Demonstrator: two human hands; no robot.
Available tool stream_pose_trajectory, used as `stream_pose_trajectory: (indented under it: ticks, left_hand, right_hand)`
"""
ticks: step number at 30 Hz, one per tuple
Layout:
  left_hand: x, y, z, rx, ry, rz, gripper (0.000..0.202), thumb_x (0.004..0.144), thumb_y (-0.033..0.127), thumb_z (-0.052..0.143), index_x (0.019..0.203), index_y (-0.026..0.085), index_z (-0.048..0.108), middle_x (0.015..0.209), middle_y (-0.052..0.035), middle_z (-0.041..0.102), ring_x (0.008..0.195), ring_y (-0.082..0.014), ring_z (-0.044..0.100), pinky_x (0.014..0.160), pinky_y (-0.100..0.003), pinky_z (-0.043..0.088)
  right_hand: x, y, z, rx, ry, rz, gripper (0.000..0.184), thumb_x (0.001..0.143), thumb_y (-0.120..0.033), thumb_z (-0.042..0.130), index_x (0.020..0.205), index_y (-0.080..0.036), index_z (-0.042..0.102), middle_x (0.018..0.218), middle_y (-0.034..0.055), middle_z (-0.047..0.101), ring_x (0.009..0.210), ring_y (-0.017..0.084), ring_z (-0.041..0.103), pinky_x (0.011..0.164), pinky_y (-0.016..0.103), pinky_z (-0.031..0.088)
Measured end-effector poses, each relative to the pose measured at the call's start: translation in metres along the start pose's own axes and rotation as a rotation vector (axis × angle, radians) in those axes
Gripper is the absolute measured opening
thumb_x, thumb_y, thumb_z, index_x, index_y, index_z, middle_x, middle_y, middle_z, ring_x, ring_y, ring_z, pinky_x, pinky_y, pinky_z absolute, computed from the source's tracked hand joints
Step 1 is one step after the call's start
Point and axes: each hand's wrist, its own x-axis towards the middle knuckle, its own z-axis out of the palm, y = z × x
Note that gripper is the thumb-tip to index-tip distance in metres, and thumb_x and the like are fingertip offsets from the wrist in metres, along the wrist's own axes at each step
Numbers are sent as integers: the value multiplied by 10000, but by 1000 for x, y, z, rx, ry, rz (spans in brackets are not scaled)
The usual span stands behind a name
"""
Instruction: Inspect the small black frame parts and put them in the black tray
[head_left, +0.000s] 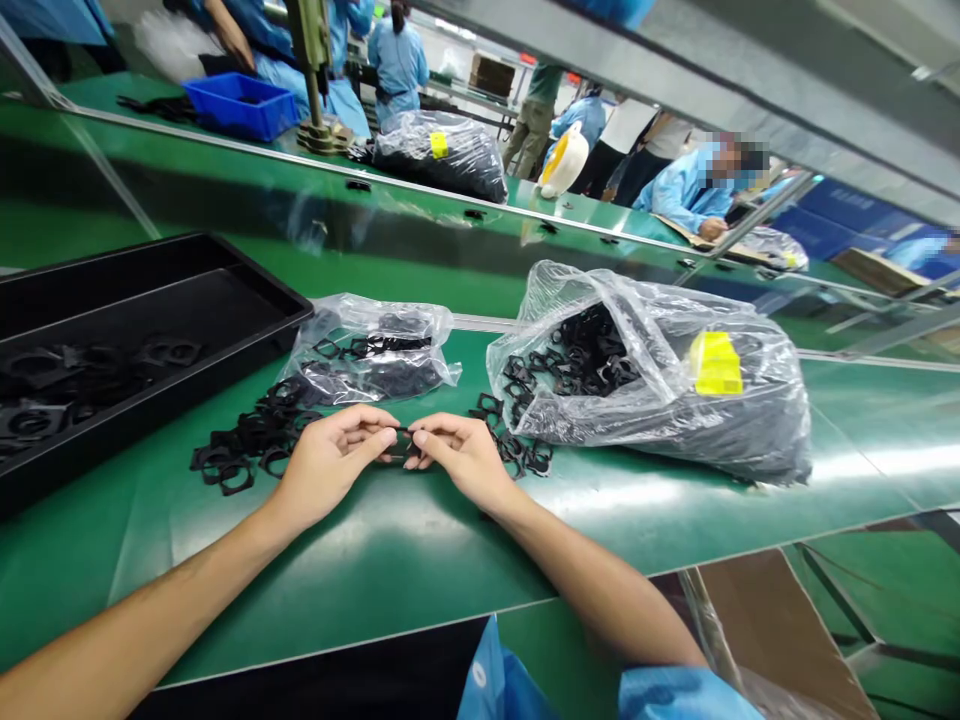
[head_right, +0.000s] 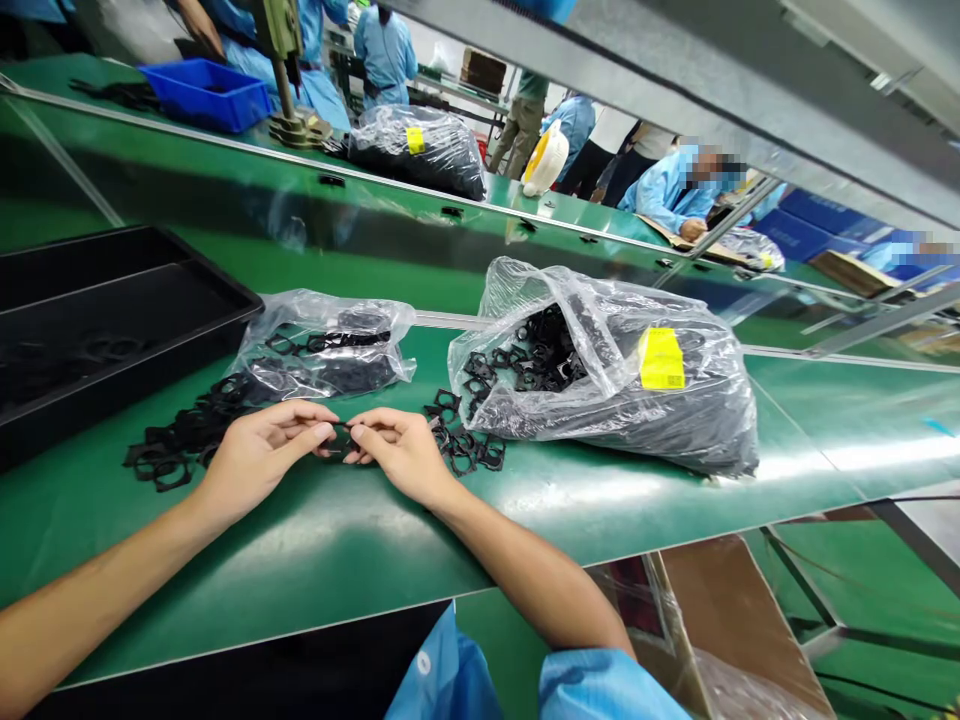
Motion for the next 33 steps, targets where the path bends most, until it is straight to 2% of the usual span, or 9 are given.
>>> stream_pose_trajectory:
  ticks: [8, 14, 16, 19, 24, 27, 29, 31, 33]
  left_hand:
    - [1, -4, -2, -6, 8, 4, 337, 730, 464, 808, 866, 163, 742, 768, -36, 751, 636, -157, 712, 628, -250, 628]
    - [9, -8, -2, -41, -63, 49, 260, 722, 357, 801, 867, 151, 737, 797, -41, 743, 701, -151, 707, 683, -248, 604]
    - [15, -8, -6, -28, -87, 74, 265, 724, 350, 797, 876, 143, 732, 839, -51, 743, 735, -149, 701, 709, -252, 590]
    - [19, -7, -13, 41, -106, 97, 208, 746, 282, 765, 886, 132, 727, 786, -41, 721, 716, -134, 675, 716, -251, 566]
    - [-5, 9, -21, 270, -117, 221, 144, 816, 256, 692, 901, 150, 743, 818, -55, 740, 734, -154, 682, 727, -274, 557]
    - [-18, 31, -53, 517, 11, 360, 149, 842, 290, 683, 903, 181, 764, 875, -56, 752, 794, -169, 686, 801, -301, 557]
    - [-17, 48, -93, 646, 252, 434, 165, 832, 306, 689, 917, 185, 762, 924, -57, 755, 863, -181, 685, 859, -313, 552]
    - [-10, 62, -142, 706, 509, 456, 180, 824, 285, 670, 945, 174, 744, 938, -59, 745, 843, -176, 675, 837, -306, 554]
    - [-3, 72, -187, 826, 663, 418, 176, 822, 258, 641, 947, 172, 733, 930, -61, 725, 824, -175, 662, 854, -319, 549]
  right_hand:
    - [2, 5, -2, -39, -18, -22, 397, 728, -518, 808, 913, -178, 718, 684, -8, 684, 632, 141, 692, 659, 277, 552]
    - [6, -1, -5, -95, 16, -29, 373, 661, -481, 857, 833, -178, 724, 723, 12, 711, 632, 150, 680, 680, 303, 566]
    - [12, -4, -8, -157, 37, -80, 366, 673, -481, 849, 846, -180, 733, 734, 19, 718, 628, 155, 671, 681, 312, 569]
    - [19, -7, -10, -297, 1, -174, 332, 730, -489, 808, 844, -183, 748, 730, 33, 719, 650, 179, 674, 699, 333, 569]
    - [11, -9, -3, -513, -107, -332, 293, 824, -481, 722, 871, -195, 770, 802, 70, 750, 735, 222, 695, 730, 362, 570]
    - [6, -5, 2, -564, -179, -394, 343, 851, -455, 698, 1069, -197, 753, 932, 87, 772, 816, 232, 717, 764, 372, 586]
    - [6, -2, 3, -622, -209, -443, 350, 861, -419, 693, 1123, -192, 735, 962, 92, 770, 831, 227, 720, 767, 362, 585]
    - [7, 2, 2, -731, -230, -493, 265, 889, -371, 661, 1054, -184, 750, 919, 92, 767, 812, 222, 717, 760, 349, 571]
    - [9, 4, 1, -842, -258, -527, 208, 920, -318, 617, 975, -173, 757, 878, 94, 764, 792, 221, 711, 756, 344, 555]
